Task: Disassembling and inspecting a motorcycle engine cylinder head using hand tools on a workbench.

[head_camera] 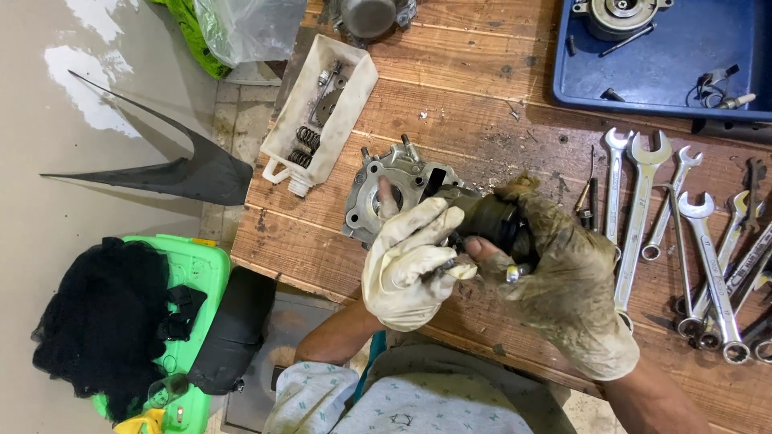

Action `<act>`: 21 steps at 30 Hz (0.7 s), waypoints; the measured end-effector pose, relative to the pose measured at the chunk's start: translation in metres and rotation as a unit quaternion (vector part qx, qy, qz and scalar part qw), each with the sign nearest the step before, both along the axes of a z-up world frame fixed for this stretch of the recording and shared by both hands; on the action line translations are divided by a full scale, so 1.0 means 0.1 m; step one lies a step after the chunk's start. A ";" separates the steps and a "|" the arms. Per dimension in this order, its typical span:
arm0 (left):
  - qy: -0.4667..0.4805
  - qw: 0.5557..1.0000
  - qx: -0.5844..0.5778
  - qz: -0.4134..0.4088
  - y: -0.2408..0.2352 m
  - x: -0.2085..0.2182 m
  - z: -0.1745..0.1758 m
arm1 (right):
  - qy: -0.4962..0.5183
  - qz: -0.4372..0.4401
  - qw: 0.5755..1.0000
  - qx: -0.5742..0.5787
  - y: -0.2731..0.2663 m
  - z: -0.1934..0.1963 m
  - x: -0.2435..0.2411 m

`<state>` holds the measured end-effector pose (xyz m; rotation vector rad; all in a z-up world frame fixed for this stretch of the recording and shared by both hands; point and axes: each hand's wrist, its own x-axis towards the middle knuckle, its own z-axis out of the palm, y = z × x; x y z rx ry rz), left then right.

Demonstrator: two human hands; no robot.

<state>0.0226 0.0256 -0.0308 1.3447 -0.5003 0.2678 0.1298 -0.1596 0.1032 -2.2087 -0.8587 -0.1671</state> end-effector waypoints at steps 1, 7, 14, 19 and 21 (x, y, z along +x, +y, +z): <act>0.001 1.000 0.000 0.000 -0.02 0.05 0.24 | 0.001 0.000 1.000 0.000 0.01 -0.04 0.00; -0.084 0.898 0.262 0.343 -0.06 0.11 0.82 | 0.014 0.012 1.000 -0.011 0.10 0.04 -0.01; 0.013 0.948 0.140 0.286 -0.13 0.04 0.82 | -0.023 -0.022 1.000 0.000 0.07 0.01 -0.04; -0.107 0.908 0.270 0.303 -0.09 0.03 0.59 | -0.072 0.012 0.996 0.057 0.06 0.00 -0.03; 0.178 0.954 -0.228 0.083 -0.17 -0.08 0.35 | -0.094 -0.002 0.993 0.073 0.07 -0.03 -0.03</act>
